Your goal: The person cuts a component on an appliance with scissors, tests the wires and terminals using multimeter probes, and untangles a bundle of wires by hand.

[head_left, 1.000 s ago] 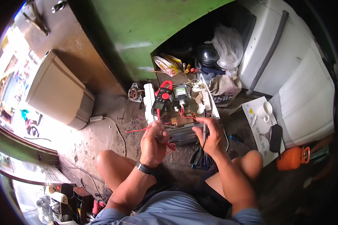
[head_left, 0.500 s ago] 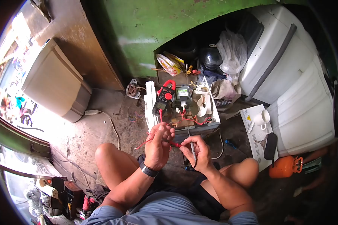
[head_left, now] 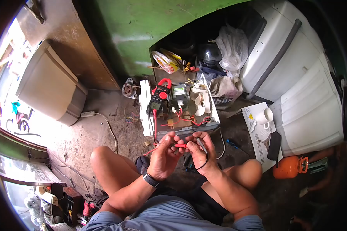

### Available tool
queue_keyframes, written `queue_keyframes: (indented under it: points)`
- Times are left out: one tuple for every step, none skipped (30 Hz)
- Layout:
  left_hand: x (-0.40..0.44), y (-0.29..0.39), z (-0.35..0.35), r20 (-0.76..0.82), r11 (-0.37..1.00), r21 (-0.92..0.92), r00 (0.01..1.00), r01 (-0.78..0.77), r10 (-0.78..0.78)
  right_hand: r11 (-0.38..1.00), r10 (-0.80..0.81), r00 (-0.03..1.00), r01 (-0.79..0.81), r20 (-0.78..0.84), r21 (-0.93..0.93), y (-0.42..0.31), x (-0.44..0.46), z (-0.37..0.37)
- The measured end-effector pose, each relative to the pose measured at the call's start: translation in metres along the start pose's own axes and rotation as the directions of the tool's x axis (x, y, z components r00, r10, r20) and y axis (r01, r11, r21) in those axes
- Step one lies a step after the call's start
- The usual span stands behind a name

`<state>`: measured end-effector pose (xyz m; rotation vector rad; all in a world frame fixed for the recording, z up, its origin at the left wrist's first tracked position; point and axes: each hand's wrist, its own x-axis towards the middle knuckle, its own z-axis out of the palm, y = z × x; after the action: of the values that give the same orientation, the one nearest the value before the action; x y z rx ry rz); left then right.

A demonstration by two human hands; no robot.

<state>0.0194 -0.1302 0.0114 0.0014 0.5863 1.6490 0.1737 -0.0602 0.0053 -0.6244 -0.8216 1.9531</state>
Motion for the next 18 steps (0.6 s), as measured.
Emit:
queue_keyframes:
  points:
    - [0.002,-0.002,-0.005,0.029,1.0,-0.005,0.999,0.016,-0.016,1.0,0.007,1.0,-0.007,0.001,-0.001,0.001,0.0,0.0]
    - [0.002,-0.003,-0.008,0.059,0.999,-0.01,0.998,0.032,-0.031,1.0,0.013,1.0,-0.013,0.002,-0.003,0.001,0.0,0.0]
    - [0.001,-0.004,-0.008,0.058,0.999,-0.011,0.998,0.034,-0.033,1.0,0.014,1.0,-0.014,0.0,-0.004,0.0,0.0,0.0]
    - [0.0,-0.006,-0.008,0.06,0.999,0.005,0.997,0.044,-0.044,1.0,0.005,1.0,-0.005,-0.003,-0.003,-0.001,0.001,-0.001]
    - [0.0,-0.008,-0.007,0.062,0.998,0.019,0.997,0.053,-0.054,1.0,-0.005,1.0,0.005,-0.006,-0.003,-0.002,0.001,-0.001]
    - [0.0,-0.011,-0.01,0.105,0.999,0.025,0.993,0.048,-0.05,1.0,-0.006,1.0,0.006,-0.008,-0.006,-0.003,0.001,-0.001]
    - [0.0,-0.012,-0.011,0.106,0.999,0.023,0.993,0.049,-0.051,0.999,-0.011,1.0,0.01,-0.018,-0.042,-0.004,0.002,-0.001]
    - [0.0,-0.013,-0.012,0.119,0.998,0.042,0.992,0.045,-0.049,0.997,-0.016,1.0,0.014,-0.027,-0.078,-0.004,0.002,-0.001]
    - [0.0,-0.013,-0.012,0.132,0.997,0.061,0.99,0.04,-0.048,0.997,-0.015,1.0,0.013,-0.027,-0.079,-0.004,0.003,-0.001]
    - [-0.001,-0.013,-0.012,0.131,0.997,0.06,0.99,0.04,-0.048,0.993,-0.047,0.998,0.043,-0.034,-0.111,-0.003,0.003,0.0]
    - [-0.002,-0.011,-0.01,0.128,0.998,0.065,0.992,0.014,-0.023,0.987,-0.079,0.996,0.073,-0.038,-0.142,-0.002,0.004,0.0]
    - [-0.003,-0.01,-0.01,0.124,0.997,0.07,0.992,-0.012,0.003,0.987,-0.078,0.996,0.072,-0.037,-0.143,-0.002,0.005,0.0]
    - [-0.004,-0.01,-0.011,0.124,0.998,0.069,0.992,-0.012,0.003,0.988,-0.092,0.995,0.087,-0.029,-0.128,-0.002,0.006,-0.001]
    - [-0.006,-0.009,-0.013,0.135,0.997,0.082,0.991,-0.009,-0.002,0.988,-0.105,0.994,0.102,-0.021,-0.114,-0.003,0.008,-0.001]
    - [-0.009,-0.009,-0.015,0.145,0.995,0.095,0.989,-0.006,-0.008,0.988,-0.103,0.994,0.1,-0.019,-0.115,-0.003,0.009,-0.002]
    - [-0.013,-0.01,-0.021,0.145,0.996,0.093,0.989,-0.008,-0.005,0.989,-0.108,0.994,0.106,-0.014,-0.098,-0.003,0.011,-0.004]
    - [-0.019,-0.013,-0.03,0.174,0.973,0.231,0.984,0.004,-0.045,0.99,-0.114,0.993,0.113,-0.009,-0.081,-0.004,0.013,-0.005]
    - [-0.025,-0.014,-0.035,0.198,0.931,0.366,0.976,0.011,-0.089,0.989,-0.124,0.992,0.123,-0.006,-0.084,-0.005,0.015,-0.006]
